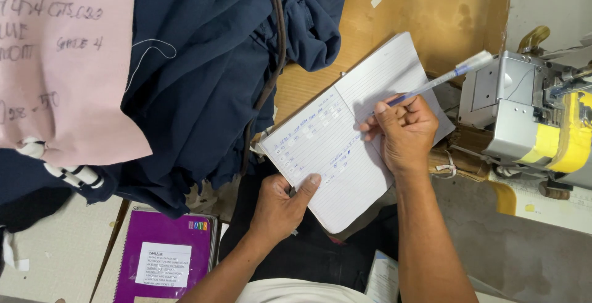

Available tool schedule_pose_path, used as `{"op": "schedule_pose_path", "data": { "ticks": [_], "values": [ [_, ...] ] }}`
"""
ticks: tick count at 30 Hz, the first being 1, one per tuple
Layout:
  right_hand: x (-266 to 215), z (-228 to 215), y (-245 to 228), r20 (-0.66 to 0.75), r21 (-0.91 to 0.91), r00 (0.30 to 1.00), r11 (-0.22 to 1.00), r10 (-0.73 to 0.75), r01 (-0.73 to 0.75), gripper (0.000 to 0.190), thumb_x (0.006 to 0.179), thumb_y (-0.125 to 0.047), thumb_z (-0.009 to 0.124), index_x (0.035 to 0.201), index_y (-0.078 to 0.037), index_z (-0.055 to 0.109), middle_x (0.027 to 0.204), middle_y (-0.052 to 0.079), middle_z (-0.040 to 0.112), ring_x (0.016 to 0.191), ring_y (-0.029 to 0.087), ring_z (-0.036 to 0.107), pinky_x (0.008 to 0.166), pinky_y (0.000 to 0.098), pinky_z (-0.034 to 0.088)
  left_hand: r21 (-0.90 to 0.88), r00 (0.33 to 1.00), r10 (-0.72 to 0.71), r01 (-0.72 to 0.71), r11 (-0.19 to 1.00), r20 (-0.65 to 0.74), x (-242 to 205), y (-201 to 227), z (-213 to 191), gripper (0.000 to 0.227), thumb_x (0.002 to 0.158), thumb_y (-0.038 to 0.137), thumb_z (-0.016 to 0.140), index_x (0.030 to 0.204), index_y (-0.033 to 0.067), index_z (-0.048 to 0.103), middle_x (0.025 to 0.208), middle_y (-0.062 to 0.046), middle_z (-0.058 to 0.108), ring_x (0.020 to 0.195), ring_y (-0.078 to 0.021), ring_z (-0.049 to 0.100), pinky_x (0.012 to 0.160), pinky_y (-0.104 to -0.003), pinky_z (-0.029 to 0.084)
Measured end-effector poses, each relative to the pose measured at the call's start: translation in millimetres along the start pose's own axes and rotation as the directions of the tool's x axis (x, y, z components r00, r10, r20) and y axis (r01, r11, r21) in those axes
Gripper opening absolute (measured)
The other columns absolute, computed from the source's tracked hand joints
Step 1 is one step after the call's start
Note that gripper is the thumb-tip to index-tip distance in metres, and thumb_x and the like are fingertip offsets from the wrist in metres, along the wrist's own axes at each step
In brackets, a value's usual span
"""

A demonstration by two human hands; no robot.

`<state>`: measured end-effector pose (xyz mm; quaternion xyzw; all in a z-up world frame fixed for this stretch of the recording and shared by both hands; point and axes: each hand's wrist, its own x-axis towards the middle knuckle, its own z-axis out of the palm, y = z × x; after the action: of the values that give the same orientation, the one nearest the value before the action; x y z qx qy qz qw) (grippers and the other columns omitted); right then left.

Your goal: The person picks up a notebook and a pen, then writes in the notebook while seated. They handle a pink paper note attached to a pile of dark blue garments and continue writing in the notebook.

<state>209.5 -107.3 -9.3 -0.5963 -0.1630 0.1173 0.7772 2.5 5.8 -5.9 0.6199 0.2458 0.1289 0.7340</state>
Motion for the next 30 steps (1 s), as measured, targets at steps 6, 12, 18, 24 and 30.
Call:
{"op": "schedule_pose_path", "data": {
  "ticks": [6,12,18,24,30],
  "values": [
    [9,0,11,0.071,-0.055,0.997,0.998,-0.035,0.039,0.019,0.094,-0.001,0.075,0.098,-0.001,0.056,0.067,0.02,0.068,0.04,0.019,0.064,0.03,0.0236,0.048,0.032,0.998,-0.01,0.012,0.999,-0.065,15,-16,-12,0.054,0.1,0.023,0.066,0.052,-0.0024,0.063,0.041,-0.013,0.056,0.047,-0.0129,0.049,0.045,-0.028,0.042],
    [19,19,16,0.013,-0.217,0.995,0.972,-0.094,0.095,0.005,0.089,0.004,0.074,0.093,0.002,0.072,0.072,0.016,0.073,0.045,0.017,0.067,0.036,0.0224,0.052,0.135,0.995,0.076,-0.066,0.989,-0.07,19,55,-20,0.045,0.099,0.021,0.066,0.059,0.0007,0.067,0.044,-0.013,0.061,0.047,-0.0114,0.054,0.044,-0.027,0.044],
    [37,17,18,0.064,-0.216,0.983,0.959,-0.174,0.184,0.019,0.1,-0.006,0.072,0.085,0.003,0.067,0.059,0.016,0.063,0.039,0.019,0.06,0.034,0.0259,0.046,0.485,0.994,0.015,0.04,0.873,-0.109,24,87,-32,0.029,0.089,0.03,0.074,0.097,0.0019,0.074,0.062,-0.019,0.069,0.063,-0.0348,0.072,0.055,-0.042,0.052],
    [47,21,15,0.006,-0.056,0.978,0.976,-0.208,0.208,0.022,0.102,-0.009,0.073,0.094,0.002,0.056,0.061,0.016,0.06,0.038,0.02,0.057,0.033,0.0274,0.044,0.764,0.947,0.319,-0.174,0.621,-0.043,34,85,-26,0.073,0.098,0.026,0.069,0.149,-0.0153,0.035,0.109,-0.04,0.068,0.106,-0.0555,0.067,0.09,-0.065,0.053],
    [51,11,27,-0.006,-0.073,0.973,0.971,-0.229,0.228,0.022,0.099,-0.002,0.077,0.091,0.005,0.058,0.064,0.016,0.061,0.042,0.02,0.062,0.034,0.026,0.048,0.89,0.762,0.648,-0.304,0.339,0.013,50,43,-30,0.073,0.096,0.025,0.07,0.157,0.0001,0.04,0.092,-0.018,0.076,0.093,-0.0381,0.072,0.084,-0.047,0.059]
  ]
}}
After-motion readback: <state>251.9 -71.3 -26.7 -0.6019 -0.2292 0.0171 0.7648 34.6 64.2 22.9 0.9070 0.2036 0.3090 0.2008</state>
